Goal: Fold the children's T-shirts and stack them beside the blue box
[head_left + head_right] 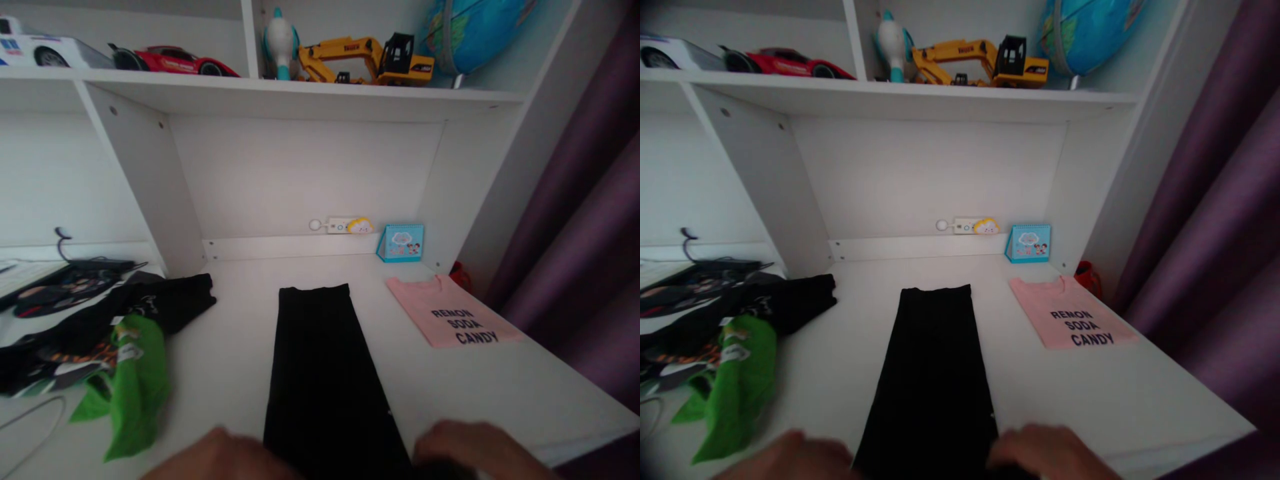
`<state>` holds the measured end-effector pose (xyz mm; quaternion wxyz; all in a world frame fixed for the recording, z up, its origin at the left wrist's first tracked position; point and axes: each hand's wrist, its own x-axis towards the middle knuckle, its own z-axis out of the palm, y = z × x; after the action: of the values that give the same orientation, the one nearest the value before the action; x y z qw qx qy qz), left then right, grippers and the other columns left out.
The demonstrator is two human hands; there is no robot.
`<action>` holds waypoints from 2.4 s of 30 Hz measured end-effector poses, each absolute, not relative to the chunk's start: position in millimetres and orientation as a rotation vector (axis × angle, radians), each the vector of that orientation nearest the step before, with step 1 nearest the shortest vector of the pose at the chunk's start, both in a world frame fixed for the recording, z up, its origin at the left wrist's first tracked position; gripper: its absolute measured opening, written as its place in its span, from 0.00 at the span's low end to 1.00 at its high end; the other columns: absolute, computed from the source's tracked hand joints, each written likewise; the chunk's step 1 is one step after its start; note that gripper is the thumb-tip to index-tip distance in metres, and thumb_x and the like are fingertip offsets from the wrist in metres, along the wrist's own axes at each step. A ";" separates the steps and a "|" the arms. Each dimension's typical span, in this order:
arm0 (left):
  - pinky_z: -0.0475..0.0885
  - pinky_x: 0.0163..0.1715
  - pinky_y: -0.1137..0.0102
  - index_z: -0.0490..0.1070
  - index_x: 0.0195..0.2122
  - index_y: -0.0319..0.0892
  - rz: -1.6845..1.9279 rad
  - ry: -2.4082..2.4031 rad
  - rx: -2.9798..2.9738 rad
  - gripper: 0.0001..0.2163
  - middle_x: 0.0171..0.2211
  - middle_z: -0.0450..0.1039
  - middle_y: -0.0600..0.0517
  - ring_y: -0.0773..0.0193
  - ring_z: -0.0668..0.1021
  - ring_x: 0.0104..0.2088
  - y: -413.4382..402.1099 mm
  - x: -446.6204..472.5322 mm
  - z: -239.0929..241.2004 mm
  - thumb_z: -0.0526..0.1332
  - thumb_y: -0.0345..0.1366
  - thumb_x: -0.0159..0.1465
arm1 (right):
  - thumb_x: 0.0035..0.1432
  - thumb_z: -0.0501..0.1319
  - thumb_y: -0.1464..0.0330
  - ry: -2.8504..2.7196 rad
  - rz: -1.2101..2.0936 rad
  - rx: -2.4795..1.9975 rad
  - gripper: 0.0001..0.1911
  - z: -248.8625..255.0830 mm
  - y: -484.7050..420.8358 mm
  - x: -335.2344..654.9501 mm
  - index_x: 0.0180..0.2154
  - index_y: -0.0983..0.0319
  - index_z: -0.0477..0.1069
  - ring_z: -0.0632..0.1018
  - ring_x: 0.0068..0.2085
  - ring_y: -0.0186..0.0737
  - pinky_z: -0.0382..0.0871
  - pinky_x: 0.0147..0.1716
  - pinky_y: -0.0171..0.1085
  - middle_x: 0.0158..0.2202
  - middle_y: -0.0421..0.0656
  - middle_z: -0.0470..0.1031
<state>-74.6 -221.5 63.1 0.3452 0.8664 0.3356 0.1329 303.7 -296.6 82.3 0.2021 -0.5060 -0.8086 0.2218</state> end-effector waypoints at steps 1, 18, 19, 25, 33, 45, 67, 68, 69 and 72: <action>0.71 0.33 0.72 0.68 0.45 0.61 0.418 0.939 2.207 0.14 0.37 0.75 0.59 0.64 0.75 0.36 -205.3 -64.7 84.8 0.55 0.43 0.57 | 0.57 0.49 0.59 -2.143 0.643 -1.485 0.15 97.7 -280.0 300.0 0.44 0.48 0.68 0.73 0.41 0.40 0.66 0.38 0.39 0.40 0.41 0.74; 0.68 0.33 0.71 0.69 0.34 0.39 0.639 0.999 1.596 0.13 0.29 0.73 0.52 0.65 0.74 0.31 -2.0 -9.0 40.4 0.60 0.41 0.51 | 0.51 0.53 0.70 -1.649 0.666 -1.768 0.07 33.8 -52.3 270.8 0.32 0.63 0.67 0.71 0.32 0.36 0.62 0.33 0.33 0.28 0.39 0.71; 0.68 0.31 0.71 0.68 0.34 0.39 0.646 0.967 1.608 0.14 0.28 0.72 0.53 0.66 0.74 0.29 -0.2 -10.1 43.7 0.60 0.43 0.51 | 0.53 0.52 0.69 -1.653 0.649 -1.782 0.08 32.5 -50.6 272.4 0.35 0.63 0.67 0.71 0.34 0.37 0.62 0.34 0.34 0.31 0.40 0.72; 0.67 0.27 0.72 0.66 0.33 0.39 0.681 1.224 1.920 0.14 0.25 0.69 0.54 0.66 0.73 0.26 23.0 -1.5 51.0 0.54 0.46 0.56 | 0.58 0.48 0.68 -1.669 0.550 -1.940 0.11 29.2 -33.2 275.9 0.41 0.63 0.64 0.72 0.40 0.39 0.61 0.37 0.34 0.39 0.44 0.72; 0.63 0.42 0.66 0.66 0.42 0.38 0.753 1.722 2.102 0.16 0.39 0.69 0.44 0.56 0.71 0.41 32.3 12.6 15.6 0.59 0.38 0.53 | 0.50 0.59 0.64 -1.621 0.354 -2.171 0.21 29.8 -23.8 263.3 0.45 0.67 0.61 0.70 0.45 0.49 0.62 0.38 0.40 0.44 0.56 0.68; 0.67 0.29 0.71 0.69 0.39 0.39 0.701 1.372 2.107 0.13 0.27 0.72 0.53 0.65 0.73 0.28 37.0 8.3 80.8 0.58 0.34 0.53 | 0.49 0.59 0.68 -1.607 0.341 -1.842 0.09 81.1 -29.7 281.0 0.34 0.65 0.66 0.72 0.31 0.36 0.63 0.29 0.32 0.28 0.41 0.71; 0.63 0.47 0.68 0.68 0.44 0.40 0.415 1.037 2.720 0.14 0.45 0.67 0.46 0.61 0.70 0.45 -89.4 11.5 87.5 0.49 0.30 0.60 | 0.59 0.47 0.69 -2.092 0.256 -1.304 0.14 64.2 -163.1 274.8 0.42 0.61 0.68 0.71 0.45 0.38 0.63 0.46 0.38 0.43 0.46 0.71; 0.63 0.48 0.67 0.66 0.47 0.41 0.414 0.937 2.741 0.14 0.48 0.65 0.46 0.61 0.69 0.47 -107.2 24.1 88.0 0.48 0.33 0.62 | 0.60 0.46 0.68 -2.052 0.213 -1.329 0.16 56.2 -149.4 283.5 0.45 0.62 0.67 0.69 0.48 0.39 0.61 0.49 0.40 0.47 0.47 0.70; 0.62 0.49 0.66 0.64 0.50 0.42 0.383 0.854 2.761 0.16 0.51 0.62 0.46 0.60 0.67 0.49 -124.1 35.6 87.1 0.48 0.36 0.62 | 0.60 0.46 0.67 -2.050 0.193 -1.347 0.17 47.9 -137.5 290.5 0.47 0.62 0.67 0.67 0.51 0.40 0.58 0.51 0.41 0.50 0.47 0.68; 0.60 0.50 0.57 0.58 0.54 0.47 0.223 0.742 2.820 0.20 0.53 0.60 0.46 0.54 0.65 0.52 -157.6 56.4 76.0 0.52 0.39 0.60 | 0.60 0.46 0.66 -2.167 0.232 -1.395 0.19 28.2 -118.7 300.4 0.51 0.62 0.64 0.63 0.55 0.41 0.55 0.54 0.43 0.54 0.46 0.63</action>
<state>56.4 -157.6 76.0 0.1082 0.9586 0.2523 0.0757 300.4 -118.7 28.2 0.2733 -0.5184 -0.8057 0.0861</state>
